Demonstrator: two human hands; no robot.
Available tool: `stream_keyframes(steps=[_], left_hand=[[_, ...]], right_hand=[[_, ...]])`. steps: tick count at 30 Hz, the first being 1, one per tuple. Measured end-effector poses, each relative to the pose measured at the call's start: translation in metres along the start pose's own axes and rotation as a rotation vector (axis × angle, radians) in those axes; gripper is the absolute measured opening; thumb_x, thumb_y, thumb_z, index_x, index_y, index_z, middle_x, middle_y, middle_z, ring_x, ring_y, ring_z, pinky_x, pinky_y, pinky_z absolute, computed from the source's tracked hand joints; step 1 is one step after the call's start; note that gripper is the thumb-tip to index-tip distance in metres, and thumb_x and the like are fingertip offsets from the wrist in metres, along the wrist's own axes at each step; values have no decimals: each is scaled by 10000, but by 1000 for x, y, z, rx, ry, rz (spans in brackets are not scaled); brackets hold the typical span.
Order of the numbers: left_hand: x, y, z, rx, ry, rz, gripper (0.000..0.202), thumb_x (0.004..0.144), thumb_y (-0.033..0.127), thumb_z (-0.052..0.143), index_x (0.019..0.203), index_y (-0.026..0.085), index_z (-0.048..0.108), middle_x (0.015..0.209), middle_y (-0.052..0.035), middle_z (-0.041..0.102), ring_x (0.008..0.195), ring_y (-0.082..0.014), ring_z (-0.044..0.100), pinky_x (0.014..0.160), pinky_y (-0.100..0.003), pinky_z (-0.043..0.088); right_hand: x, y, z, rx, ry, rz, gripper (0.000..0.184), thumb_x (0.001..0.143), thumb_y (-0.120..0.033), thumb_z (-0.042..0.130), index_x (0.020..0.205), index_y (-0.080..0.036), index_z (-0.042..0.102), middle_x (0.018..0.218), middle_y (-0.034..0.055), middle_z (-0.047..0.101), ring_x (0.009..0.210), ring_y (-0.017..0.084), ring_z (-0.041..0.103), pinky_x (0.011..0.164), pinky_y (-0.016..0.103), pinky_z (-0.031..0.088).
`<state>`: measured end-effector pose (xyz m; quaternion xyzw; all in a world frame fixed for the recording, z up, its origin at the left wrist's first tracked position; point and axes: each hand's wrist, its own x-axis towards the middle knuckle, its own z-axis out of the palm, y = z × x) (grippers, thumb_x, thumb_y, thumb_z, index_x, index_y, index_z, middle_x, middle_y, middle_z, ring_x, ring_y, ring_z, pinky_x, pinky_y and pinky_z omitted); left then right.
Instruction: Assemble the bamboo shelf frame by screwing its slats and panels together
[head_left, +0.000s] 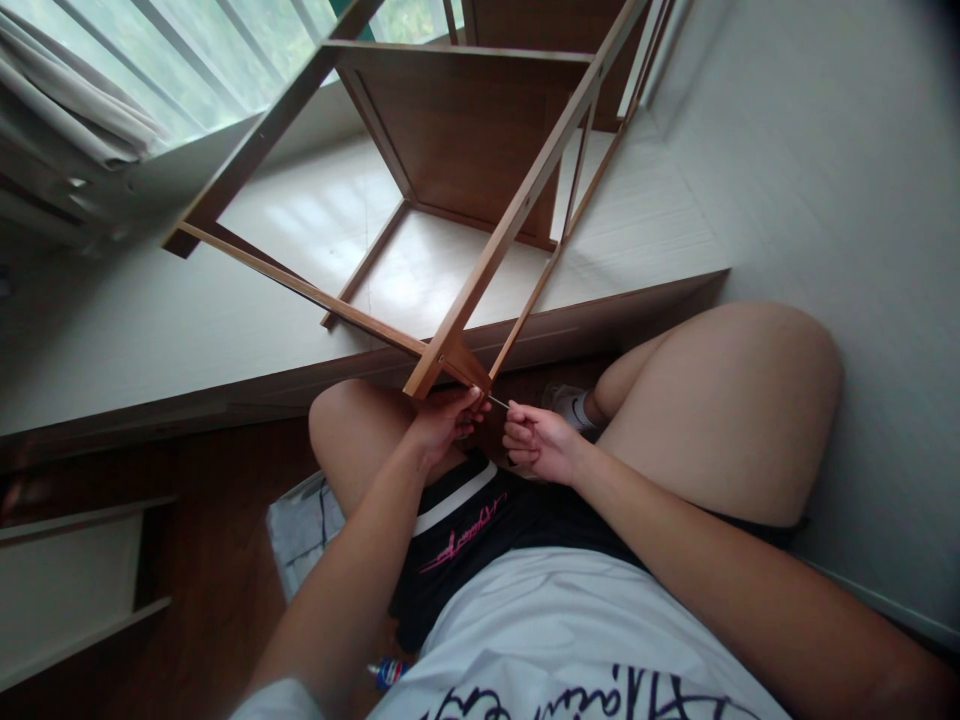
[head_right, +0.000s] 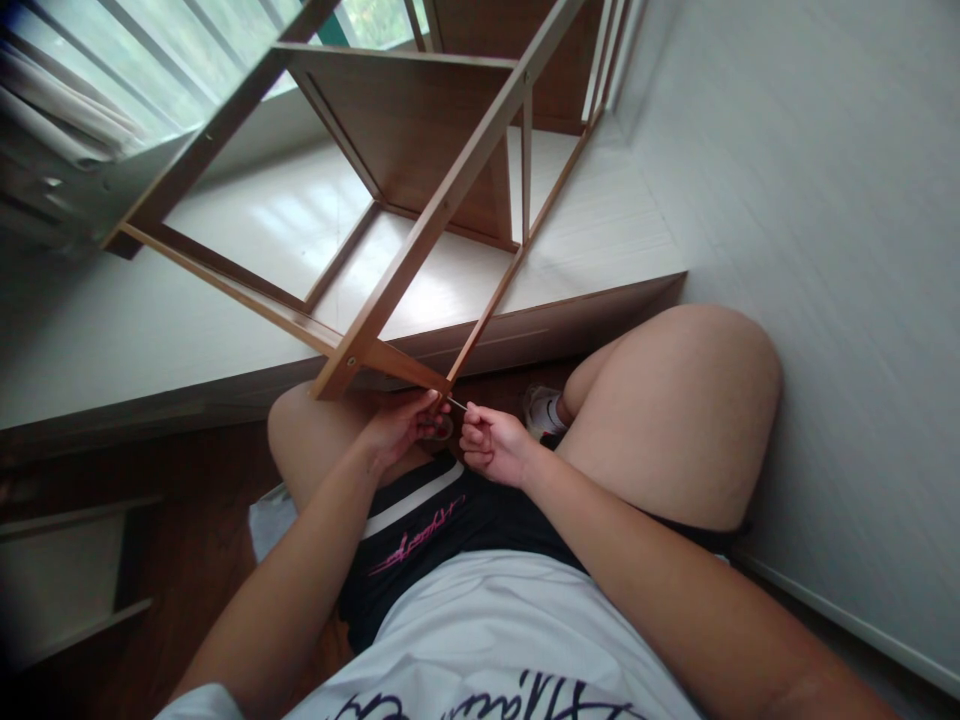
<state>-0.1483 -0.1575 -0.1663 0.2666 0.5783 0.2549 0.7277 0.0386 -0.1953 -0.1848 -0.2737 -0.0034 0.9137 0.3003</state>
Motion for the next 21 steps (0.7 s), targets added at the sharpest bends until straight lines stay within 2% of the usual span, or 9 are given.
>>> stream_keyframes(steps=[3, 6, 8, 10, 13, 17, 21], left_hand=[[0, 0, 0, -3, 6, 5, 386, 695, 445, 775, 926, 145, 698, 837, -59, 699, 645, -107, 607, 566, -216, 443], [0, 1, 0, -9, 16, 3, 387, 692, 441, 779, 925, 142, 701, 828, -60, 701, 644, -107, 604, 566, -213, 442], [0, 1, 1, -3, 28, -1, 393, 689, 443, 781, 923, 138, 702, 830, -65, 705, 644, -105, 601, 562, -208, 437], [-1, 1, 1, 9, 36, -2, 398, 689, 447, 779, 929, 140, 701, 841, -67, 709, 645, -103, 600, 561, -205, 434], [-1, 1, 1, 14, 27, 0, 396, 696, 452, 773, 934, 145, 697, 846, -66, 712, 651, -105, 602, 568, -209, 434], [0, 1, 0, 11, 8, 11, 385, 710, 457, 762, 932, 149, 695, 846, -62, 708, 661, -108, 603, 573, -215, 433], [1, -1, -2, 17, -3, 22, 384, 713, 464, 757, 929, 152, 693, 852, -59, 703, 674, -110, 607, 581, -216, 436]], right_hand=[[-2, -1, 0, 10, 26, 19, 313, 966, -364, 393, 694, -219, 342, 487, -81, 348, 393, 73, 159, 381, 185, 98], [-2, 2, -1, -206, 166, -89, 324, 947, -408, 416, 690, -220, 357, 486, -72, 400, 382, 71, 174, 389, 196, 90], [-3, 4, -3, -475, 314, -248, 352, 938, -448, 423, 674, -219, 381, 482, -60, 431, 382, 78, 234, 399, 207, 138], [-4, 4, -3, -823, 457, -449, 400, 942, -465, 416, 634, -210, 418, 501, -36, 471, 426, 93, 356, 449, 222, 246], [-7, 1, -1, -1291, 578, -643, 425, 968, -436, 393, 619, -204, 462, 558, -11, 527, 554, 123, 508, 584, 246, 330], [-7, 0, 0, -1648, 642, -613, 352, 989, -403, 379, 715, -218, 500, 630, 4, 590, 610, 154, 566, 602, 260, 297], [-5, 3, -3, -1815, 659, -589, 346, 1006, -406, 350, 782, -223, 539, 701, 29, 643, 666, 177, 599, 593, 269, 265]])
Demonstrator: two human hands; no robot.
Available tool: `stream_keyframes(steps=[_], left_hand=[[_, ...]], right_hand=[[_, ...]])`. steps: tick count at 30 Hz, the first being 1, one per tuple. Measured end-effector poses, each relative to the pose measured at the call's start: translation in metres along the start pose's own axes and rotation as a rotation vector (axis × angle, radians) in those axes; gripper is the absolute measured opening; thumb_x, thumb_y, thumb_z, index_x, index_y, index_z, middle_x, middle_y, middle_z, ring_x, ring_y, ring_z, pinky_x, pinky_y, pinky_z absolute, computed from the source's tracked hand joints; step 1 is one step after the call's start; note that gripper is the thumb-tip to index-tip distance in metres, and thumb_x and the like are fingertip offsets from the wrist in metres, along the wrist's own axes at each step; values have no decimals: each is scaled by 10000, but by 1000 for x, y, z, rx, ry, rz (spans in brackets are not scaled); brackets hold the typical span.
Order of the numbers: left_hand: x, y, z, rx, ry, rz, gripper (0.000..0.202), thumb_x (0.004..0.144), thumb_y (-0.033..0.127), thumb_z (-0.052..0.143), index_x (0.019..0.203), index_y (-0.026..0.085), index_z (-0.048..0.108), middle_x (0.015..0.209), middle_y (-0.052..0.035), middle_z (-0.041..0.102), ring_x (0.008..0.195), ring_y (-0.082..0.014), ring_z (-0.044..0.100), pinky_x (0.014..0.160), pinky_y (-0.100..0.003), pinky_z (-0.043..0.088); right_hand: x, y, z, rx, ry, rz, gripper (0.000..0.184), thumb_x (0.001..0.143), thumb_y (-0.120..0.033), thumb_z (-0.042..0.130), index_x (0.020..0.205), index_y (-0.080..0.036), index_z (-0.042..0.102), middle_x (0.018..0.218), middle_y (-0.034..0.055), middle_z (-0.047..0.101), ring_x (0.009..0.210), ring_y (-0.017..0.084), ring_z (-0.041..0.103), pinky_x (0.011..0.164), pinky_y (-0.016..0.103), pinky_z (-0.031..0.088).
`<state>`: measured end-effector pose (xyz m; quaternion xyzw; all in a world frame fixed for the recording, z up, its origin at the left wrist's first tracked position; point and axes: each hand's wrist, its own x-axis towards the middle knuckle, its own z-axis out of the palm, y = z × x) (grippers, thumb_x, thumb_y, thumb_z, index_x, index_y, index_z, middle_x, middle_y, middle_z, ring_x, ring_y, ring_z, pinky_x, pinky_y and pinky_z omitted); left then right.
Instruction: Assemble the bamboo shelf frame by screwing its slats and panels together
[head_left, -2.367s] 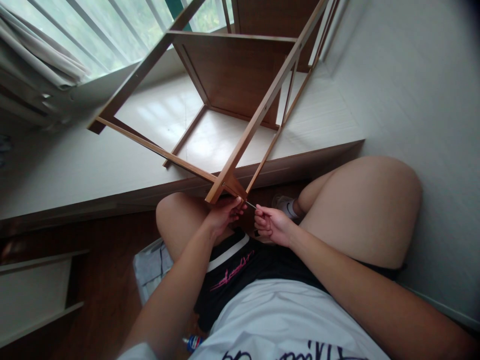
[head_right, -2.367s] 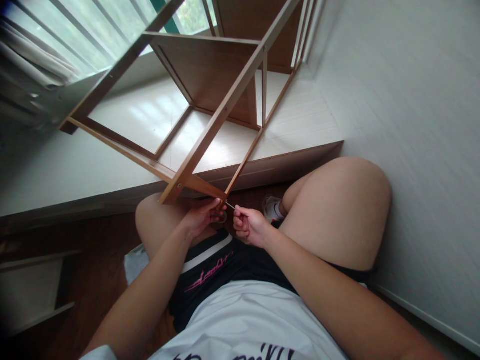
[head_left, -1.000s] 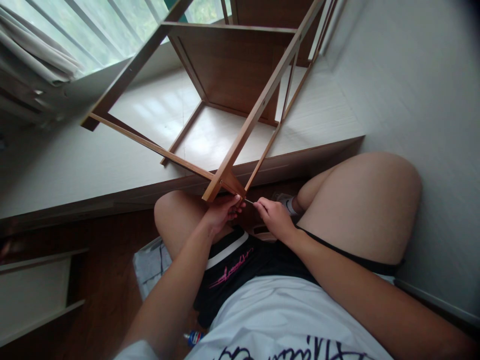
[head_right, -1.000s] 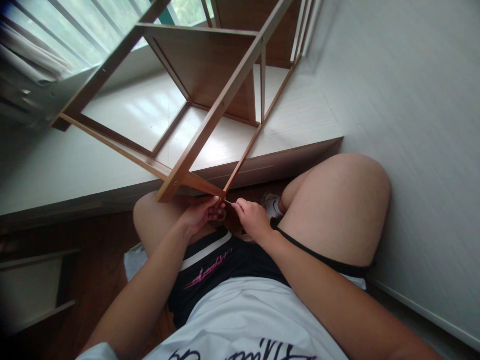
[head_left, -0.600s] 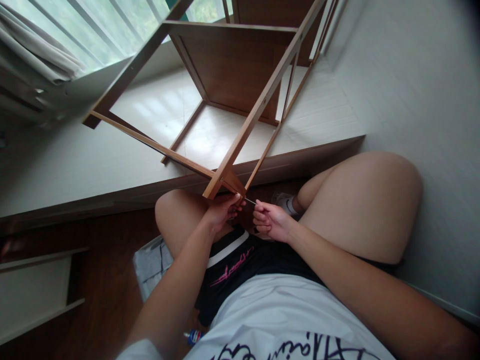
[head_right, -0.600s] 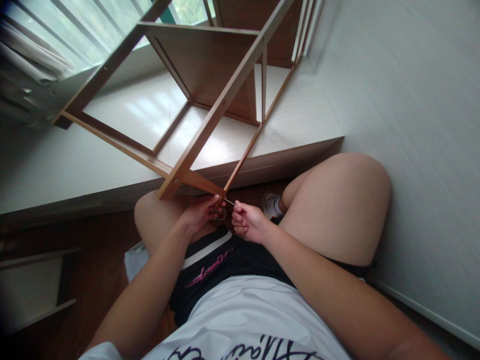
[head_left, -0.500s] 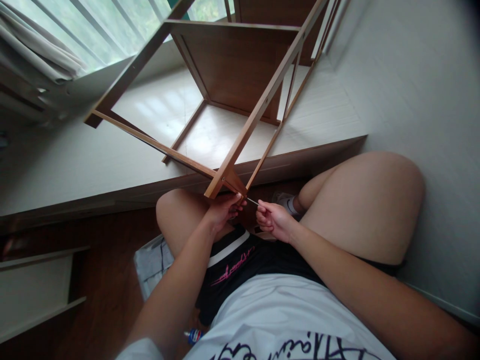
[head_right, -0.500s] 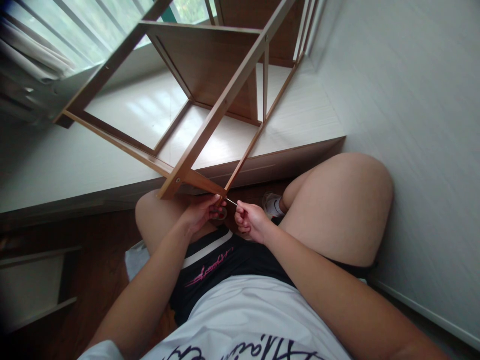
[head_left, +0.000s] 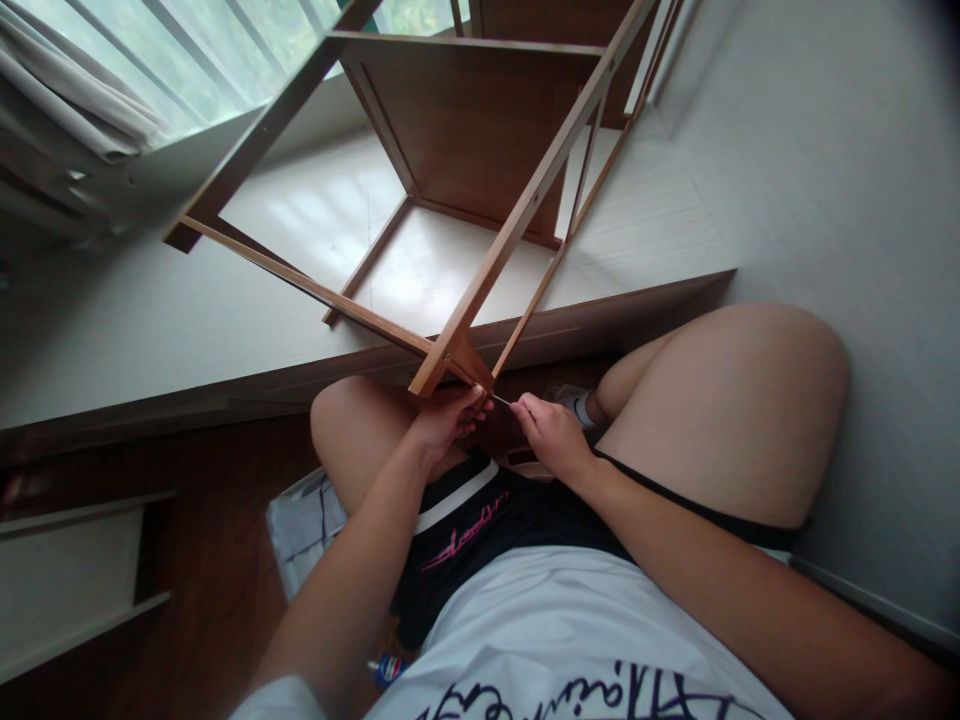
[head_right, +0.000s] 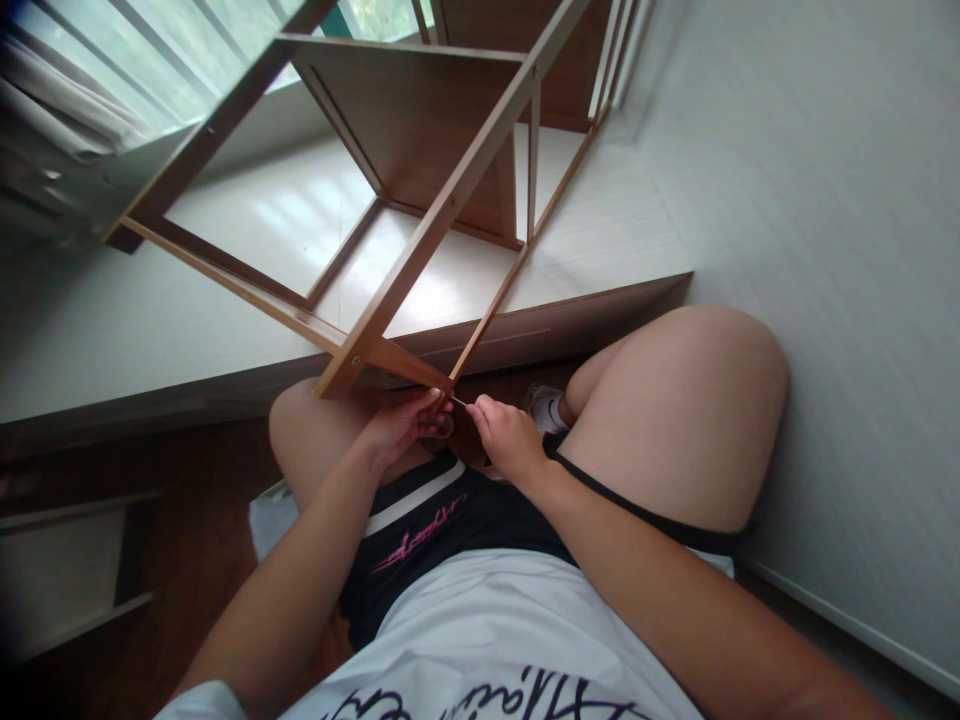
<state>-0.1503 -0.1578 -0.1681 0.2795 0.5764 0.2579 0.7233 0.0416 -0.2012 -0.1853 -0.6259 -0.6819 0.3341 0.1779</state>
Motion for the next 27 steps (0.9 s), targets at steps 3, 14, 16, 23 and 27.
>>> stream_keyframes(steps=[3, 14, 16, 23, 27], left_hand=[[0, 0, -1, 3, -4, 2, 394, 711, 472, 756, 935, 154, 691, 858, -59, 704, 676, -111, 609, 582, -217, 437], [0, 0, 0, 8, 0, -13, 384, 718, 465, 752, 933, 154, 686, 866, -62, 703, 674, -113, 610, 581, -219, 445], [-1, 1, 1, 5, 1, -7, 381, 721, 464, 749, 932, 154, 686, 861, -62, 702, 669, -112, 608, 577, -217, 444], [-1, 2, 2, 0, 1, -20, 375, 714, 464, 752, 920, 155, 692, 852, -55, 695, 653, -105, 598, 569, -214, 438], [0, 0, 0, 6, -1, -14, 381, 712, 467, 752, 921, 154, 693, 857, -58, 693, 656, -105, 599, 576, -218, 441]], right_hand=[[0, 1, 2, -44, 1, -20, 349, 1010, -409, 345, 798, -222, 550, 724, 35, 659, 680, 180, 607, 589, 272, 256], [2, 3, 3, -149, 48, -39, 334, 1013, -405, 355, 821, -221, 557, 765, 35, 678, 686, 174, 610, 569, 281, 230], [1, 3, 2, -185, 67, -53, 342, 1013, -408, 354, 818, -218, 561, 787, 41, 681, 686, 171, 603, 566, 283, 225], [2, 2, 5, 31, 73, -60, 351, 995, -405, 372, 752, -204, 526, 751, 58, 642, 688, 172, 570, 576, 278, 249], [6, 1, 14, 849, -191, 250, 385, 966, -450, 366, 661, -219, 406, 495, -25, 466, 443, 115, 370, 476, 245, 228]])
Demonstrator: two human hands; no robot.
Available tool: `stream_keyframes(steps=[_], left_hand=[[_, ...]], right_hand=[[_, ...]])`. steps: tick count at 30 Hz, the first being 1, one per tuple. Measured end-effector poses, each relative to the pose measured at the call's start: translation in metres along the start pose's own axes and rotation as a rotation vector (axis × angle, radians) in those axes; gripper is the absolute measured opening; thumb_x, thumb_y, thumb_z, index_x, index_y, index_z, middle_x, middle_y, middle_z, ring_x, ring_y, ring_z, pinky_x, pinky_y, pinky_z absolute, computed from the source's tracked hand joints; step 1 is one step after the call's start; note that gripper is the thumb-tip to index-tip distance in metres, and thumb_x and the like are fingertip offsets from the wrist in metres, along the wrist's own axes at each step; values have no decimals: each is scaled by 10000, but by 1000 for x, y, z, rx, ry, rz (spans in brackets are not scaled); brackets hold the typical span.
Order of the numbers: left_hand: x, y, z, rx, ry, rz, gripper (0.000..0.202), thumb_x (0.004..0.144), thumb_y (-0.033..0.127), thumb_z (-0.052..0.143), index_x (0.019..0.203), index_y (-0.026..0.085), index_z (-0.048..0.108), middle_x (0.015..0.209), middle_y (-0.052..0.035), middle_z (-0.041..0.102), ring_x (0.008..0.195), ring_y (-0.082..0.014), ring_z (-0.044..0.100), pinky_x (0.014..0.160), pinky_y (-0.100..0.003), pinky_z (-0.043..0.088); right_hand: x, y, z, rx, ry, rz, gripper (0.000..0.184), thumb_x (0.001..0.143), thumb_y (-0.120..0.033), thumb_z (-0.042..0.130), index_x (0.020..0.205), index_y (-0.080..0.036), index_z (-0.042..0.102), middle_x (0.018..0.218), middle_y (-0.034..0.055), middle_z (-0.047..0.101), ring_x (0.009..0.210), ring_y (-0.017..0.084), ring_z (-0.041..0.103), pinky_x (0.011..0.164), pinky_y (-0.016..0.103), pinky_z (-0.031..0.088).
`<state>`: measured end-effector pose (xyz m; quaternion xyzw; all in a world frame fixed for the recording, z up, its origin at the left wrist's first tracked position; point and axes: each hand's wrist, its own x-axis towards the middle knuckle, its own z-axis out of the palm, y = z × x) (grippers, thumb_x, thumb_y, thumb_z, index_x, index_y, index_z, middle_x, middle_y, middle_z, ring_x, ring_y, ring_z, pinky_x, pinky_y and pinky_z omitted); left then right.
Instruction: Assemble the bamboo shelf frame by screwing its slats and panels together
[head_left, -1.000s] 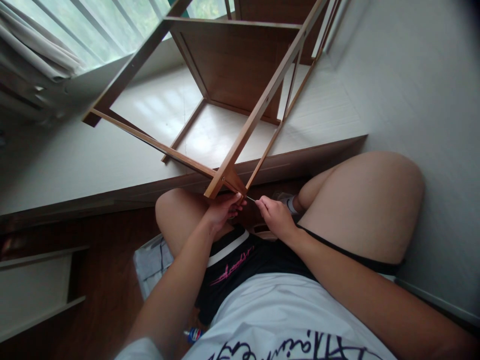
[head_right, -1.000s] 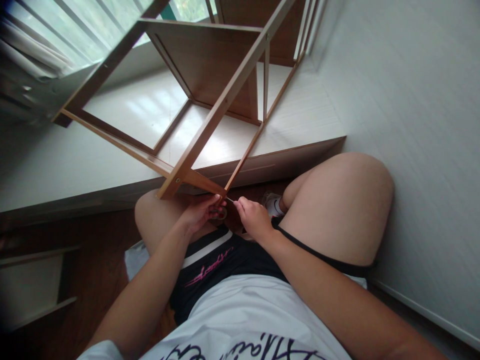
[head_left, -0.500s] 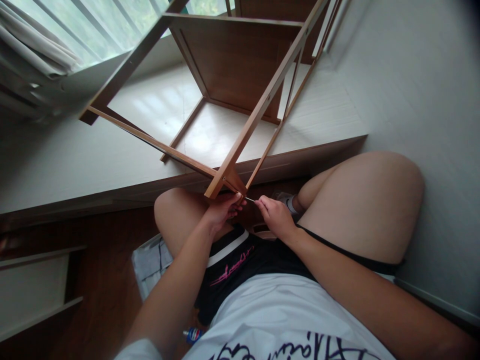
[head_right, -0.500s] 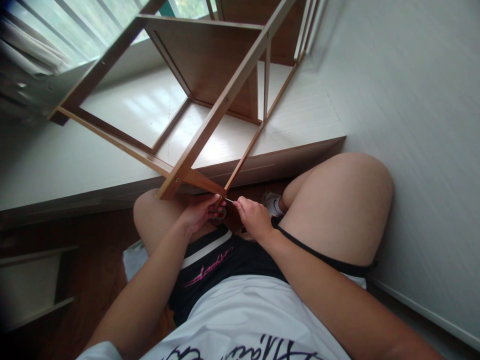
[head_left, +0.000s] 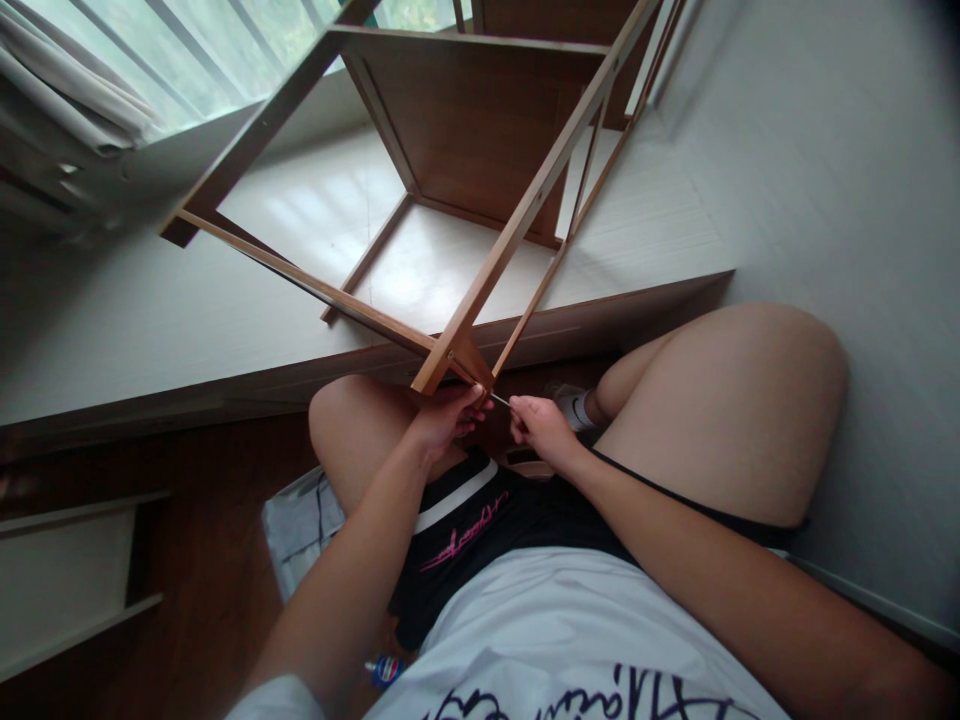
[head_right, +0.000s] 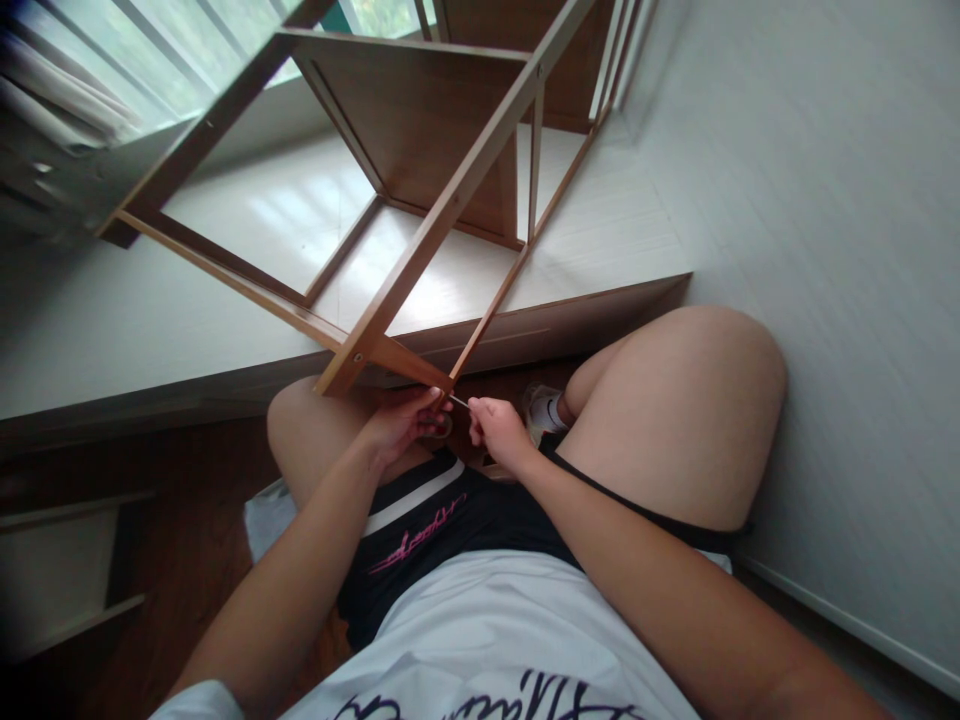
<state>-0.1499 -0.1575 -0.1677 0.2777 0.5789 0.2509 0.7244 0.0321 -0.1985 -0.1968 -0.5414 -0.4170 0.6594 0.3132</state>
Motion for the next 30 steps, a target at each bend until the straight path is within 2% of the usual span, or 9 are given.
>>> stream_keyframes(steps=[2, 4, 7, 10, 13, 15, 18, 21, 30], left_hand=[[0, 0, -1, 5, 0, 3, 386, 712, 474, 750, 918, 153, 693, 857, -57, 690, 658, -107, 602, 576, -220, 441], [0, 0, -1, 10, 3, 5, 388, 704, 475, 754, 913, 153, 694, 852, -56, 690, 655, -109, 601, 568, -220, 437], [-1, 2, 0, 8, 15, 7, 388, 686, 470, 767, 897, 152, 695, 841, -56, 697, 643, -109, 598, 558, -218, 427], [-2, 4, 1, 4, 36, -2, 402, 679, 470, 772, 912, 149, 702, 836, -60, 702, 639, -107, 595, 561, -218, 426], [-1, 3, 0, 7, 35, -3, 414, 685, 473, 769, 933, 148, 708, 858, -67, 708, 636, -102, 593, 561, -217, 426], [-1, 1, -1, 11, 29, 0, 418, 686, 477, 769, 938, 149, 707, 866, -73, 712, 639, -104, 597, 561, -216, 425], [0, -1, -3, 15, 20, 17, 411, 697, 477, 762, 941, 153, 704, 863, -72, 715, 644, -104, 602, 564, -213, 425], [0, -1, -4, 16, 10, 22, 389, 713, 472, 751, 939, 159, 701, 869, -65, 717, 652, -102, 609, 568, -211, 429], [0, 0, -3, 10, 25, 12, 379, 708, 460, 759, 928, 158, 696, 864, -65, 714, 658, -110, 610, 566, -211, 434]], right_hand=[[2, 1, 1, 401, -212, 192, 356, 948, -465, 387, 683, -228, 365, 451, -70, 371, 390, 92, 216, 423, 228, 154], [3, 2, 0, 664, -376, 308, 335, 928, -460, 436, 702, -232, 341, 454, -92, 329, 393, 83, 152, 404, 214, 115], [3, 1, -2, 778, -419, 367, 331, 916, -451, 463, 704, -232, 333, 460, -94, 338, 393, 78, 151, 393, 204, 112], [2, 2, -1, 567, -210, 294, 348, 920, -480, 441, 694, -228, 360, 458, -80, 386, 374, 77, 191, 396, 212, 113], [0, 2, -2, 106, 83, 58, 400, 940, -492, 407, 647, -220, 402, 454, -46, 442, 401, 99, 334, 444, 232, 235], [-2, 0, -5, -236, 192, -111, 417, 956, -474, 397, 630, -215, 435, 494, -18, 501, 483, 127, 452, 529, 252, 308], [-4, -4, -7, -632, 242, -250, 375, 978, -435, 392, 696, -215, 507, 620, 19, 600, 614, 165, 560, 590, 267, 306], [-4, -5, -7, -862, 233, -291, 344, 999, -413, 373, 785, -217, 556, 724, 44, 661, 693, 186, 610, 594, 274, 277], [-6, -5, -5, -1036, 237, -331, 370, 1016, -426, 334, 805, -214, 553, 778, 45, 680, 714, 181, 620, 574, 291, 230]])
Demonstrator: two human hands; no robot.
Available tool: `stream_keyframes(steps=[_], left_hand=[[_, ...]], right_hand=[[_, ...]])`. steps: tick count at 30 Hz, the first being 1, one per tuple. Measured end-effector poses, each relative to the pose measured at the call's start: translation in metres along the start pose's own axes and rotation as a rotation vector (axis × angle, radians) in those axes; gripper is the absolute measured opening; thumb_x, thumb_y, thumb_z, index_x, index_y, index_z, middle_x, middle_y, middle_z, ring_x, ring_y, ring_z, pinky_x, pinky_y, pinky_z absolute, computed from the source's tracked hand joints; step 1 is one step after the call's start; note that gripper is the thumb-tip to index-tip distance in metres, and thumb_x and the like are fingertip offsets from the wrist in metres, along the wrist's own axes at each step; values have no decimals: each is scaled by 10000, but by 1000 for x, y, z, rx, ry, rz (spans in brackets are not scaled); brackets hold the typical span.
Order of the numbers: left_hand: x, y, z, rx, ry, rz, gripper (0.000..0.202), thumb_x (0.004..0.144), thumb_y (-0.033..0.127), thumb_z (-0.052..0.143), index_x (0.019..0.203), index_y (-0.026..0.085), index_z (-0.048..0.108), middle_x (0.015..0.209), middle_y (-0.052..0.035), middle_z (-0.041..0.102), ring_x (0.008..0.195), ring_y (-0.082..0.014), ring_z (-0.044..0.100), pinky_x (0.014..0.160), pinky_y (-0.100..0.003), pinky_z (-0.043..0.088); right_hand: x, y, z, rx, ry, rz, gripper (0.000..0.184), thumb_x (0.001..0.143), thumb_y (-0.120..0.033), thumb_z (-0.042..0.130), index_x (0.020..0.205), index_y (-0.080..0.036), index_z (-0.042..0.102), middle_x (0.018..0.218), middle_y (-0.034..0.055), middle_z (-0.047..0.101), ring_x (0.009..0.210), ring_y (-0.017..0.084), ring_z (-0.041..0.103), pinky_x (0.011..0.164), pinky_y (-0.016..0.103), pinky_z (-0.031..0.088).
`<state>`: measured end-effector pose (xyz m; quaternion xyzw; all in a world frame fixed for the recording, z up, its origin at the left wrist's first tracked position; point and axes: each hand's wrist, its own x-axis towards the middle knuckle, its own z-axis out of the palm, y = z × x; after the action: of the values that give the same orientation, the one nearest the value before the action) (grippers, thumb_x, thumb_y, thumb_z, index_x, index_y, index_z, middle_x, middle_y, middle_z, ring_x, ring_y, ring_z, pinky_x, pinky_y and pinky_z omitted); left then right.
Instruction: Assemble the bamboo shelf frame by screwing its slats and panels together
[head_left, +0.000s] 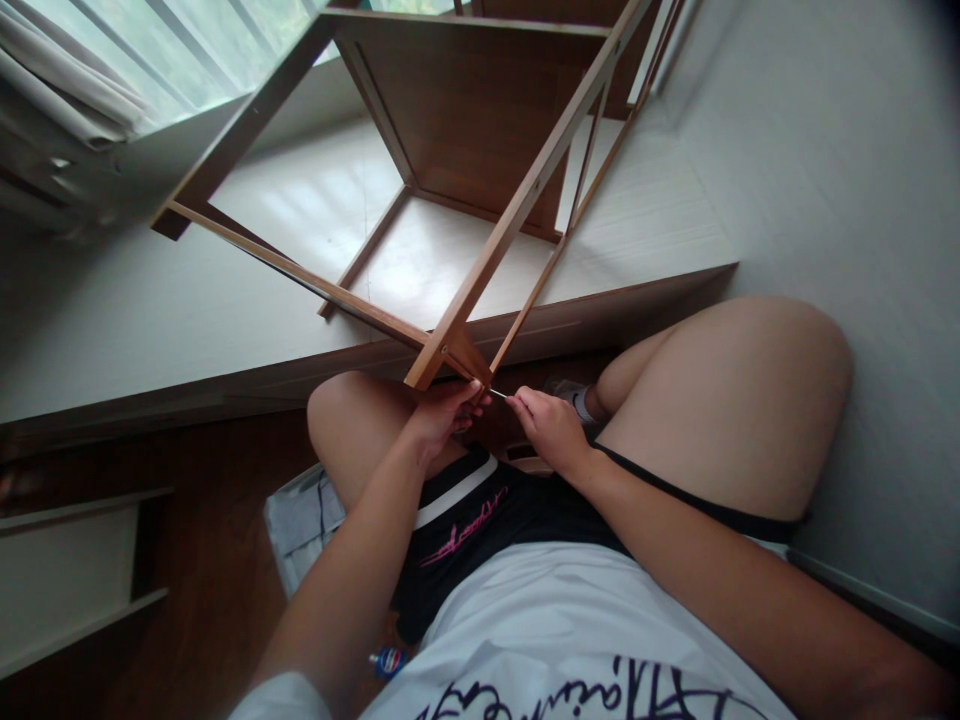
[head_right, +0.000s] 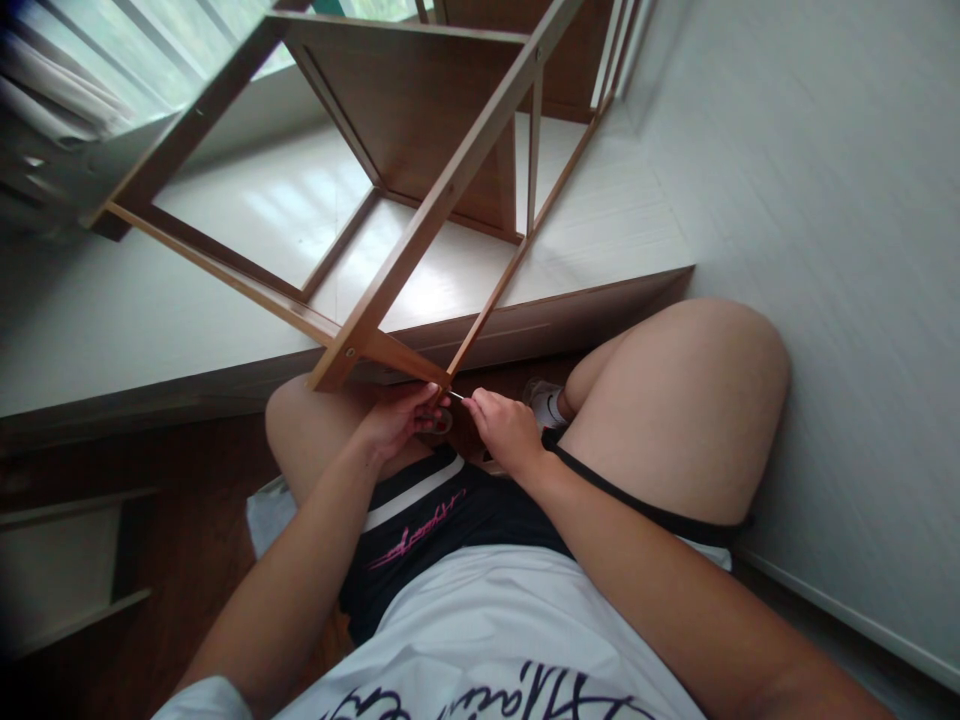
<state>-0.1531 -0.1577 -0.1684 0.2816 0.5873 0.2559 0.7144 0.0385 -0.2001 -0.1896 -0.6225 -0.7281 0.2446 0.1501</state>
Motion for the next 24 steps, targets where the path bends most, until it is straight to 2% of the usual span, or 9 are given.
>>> stream_keyframes(steps=[12, 18, 21, 23, 24], left_hand=[[1, 0, 0, 2, -8, -14, 366, 706, 455, 761, 917, 163, 697, 851, -57, 708, 656, -112, 606, 564, -215, 425], [-1, 2, 1, 0, -16, -9, 357, 716, 457, 753, 916, 166, 701, 855, -46, 704, 657, -99, 600, 562, -204, 416], [-1, 2, 1, 4, -10, -17, 361, 710, 461, 755, 910, 166, 698, 850, -49, 707, 649, -102, 602, 557, -206, 414], [-1, 2, 1, 4, -6, -17, 374, 703, 466, 758, 918, 166, 698, 849, -54, 710, 645, -104, 604, 558, -209, 416], [-1, 2, 1, 4, -4, -15, 382, 699, 469, 760, 922, 165, 699, 850, -56, 710, 643, -105, 604, 558, -210, 416]], right_hand=[[-2, -2, -3, -121, 36, -51, 392, 1025, -410, 311, 823, -198, 571, 807, 55, 666, 724, 163, 596, 565, 306, 212], [-6, -4, -3, -78, 41, -97, 371, 1021, -393, 333, 800, -197, 557, 793, 53, 648, 740, 164, 580, 587, 301, 226], [-4, -5, 0, 144, 43, -25, 355, 1000, -411, 369, 760, -198, 520, 754, 50, 617, 707, 168, 551, 582, 289, 236], [0, -5, 4, 489, -16, 104, 382, 982, -446, 375, 698, -204, 457, 638, 20, 543, 608, 149, 493, 556, 271, 251], [2, -5, 6, 715, -95, 182, 395, 975, -470, 364, 681, -213, 419, 577, -5, 487, 539, 135, 438, 529, 260, 251]])
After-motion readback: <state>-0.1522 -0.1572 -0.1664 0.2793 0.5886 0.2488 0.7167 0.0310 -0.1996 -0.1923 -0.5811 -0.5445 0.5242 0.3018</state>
